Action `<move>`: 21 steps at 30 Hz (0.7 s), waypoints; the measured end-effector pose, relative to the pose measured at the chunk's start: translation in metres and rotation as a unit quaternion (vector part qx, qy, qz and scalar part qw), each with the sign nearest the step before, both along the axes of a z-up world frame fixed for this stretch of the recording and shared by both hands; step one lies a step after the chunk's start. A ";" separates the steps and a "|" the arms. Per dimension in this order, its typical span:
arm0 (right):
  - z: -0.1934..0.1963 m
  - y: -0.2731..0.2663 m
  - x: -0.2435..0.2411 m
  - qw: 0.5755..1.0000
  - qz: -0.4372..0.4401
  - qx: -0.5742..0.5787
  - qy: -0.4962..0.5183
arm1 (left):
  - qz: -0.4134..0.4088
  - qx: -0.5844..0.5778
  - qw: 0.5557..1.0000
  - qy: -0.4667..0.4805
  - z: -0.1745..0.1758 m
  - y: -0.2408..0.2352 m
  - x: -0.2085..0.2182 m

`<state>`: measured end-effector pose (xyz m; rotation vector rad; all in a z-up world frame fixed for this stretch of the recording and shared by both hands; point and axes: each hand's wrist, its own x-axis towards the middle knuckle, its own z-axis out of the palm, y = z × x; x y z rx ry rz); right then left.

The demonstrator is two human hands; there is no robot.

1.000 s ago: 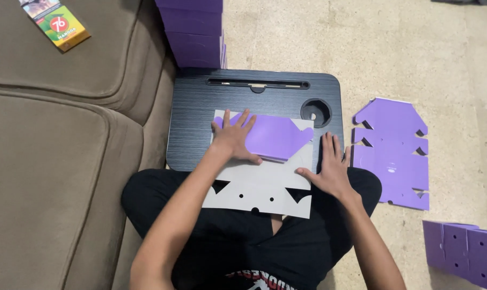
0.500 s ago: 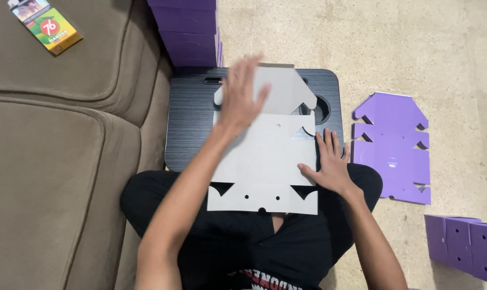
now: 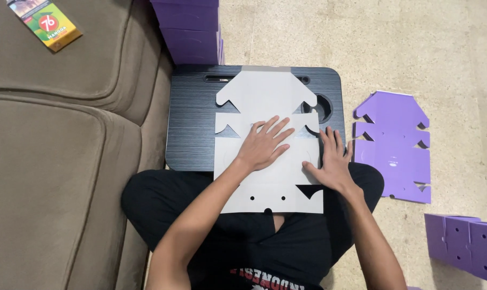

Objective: The person assembles a flat purple cardboard box by folding and interlocking its tabs. They press down on the creases, fold the side flaps, and lock the tabs to form a three-dimensional box.

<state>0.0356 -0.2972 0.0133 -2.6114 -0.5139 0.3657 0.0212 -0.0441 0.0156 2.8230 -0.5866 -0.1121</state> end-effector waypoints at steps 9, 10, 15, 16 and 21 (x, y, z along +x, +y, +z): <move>0.013 0.031 0.016 0.995 0.005 0.074 -0.062 | 0.025 -0.016 1.000 0.008 0.007 -0.001 -0.002; 0.011 0.036 0.019 0.995 0.033 0.072 -0.058 | 0.039 -0.037 0.998 0.013 0.011 0.000 -0.004; 0.006 0.054 0.023 0.996 0.069 0.054 -0.026 | 0.197 -0.380 0.902 -0.048 -0.009 0.013 0.008; 0.003 0.053 0.022 0.996 0.082 0.001 -0.041 | 0.204 -0.380 0.902 -0.030 0.002 0.018 0.005; -0.001 0.056 0.023 0.988 0.105 -0.097 -0.056 | 0.135 -0.195 0.971 0.006 0.026 0.032 0.005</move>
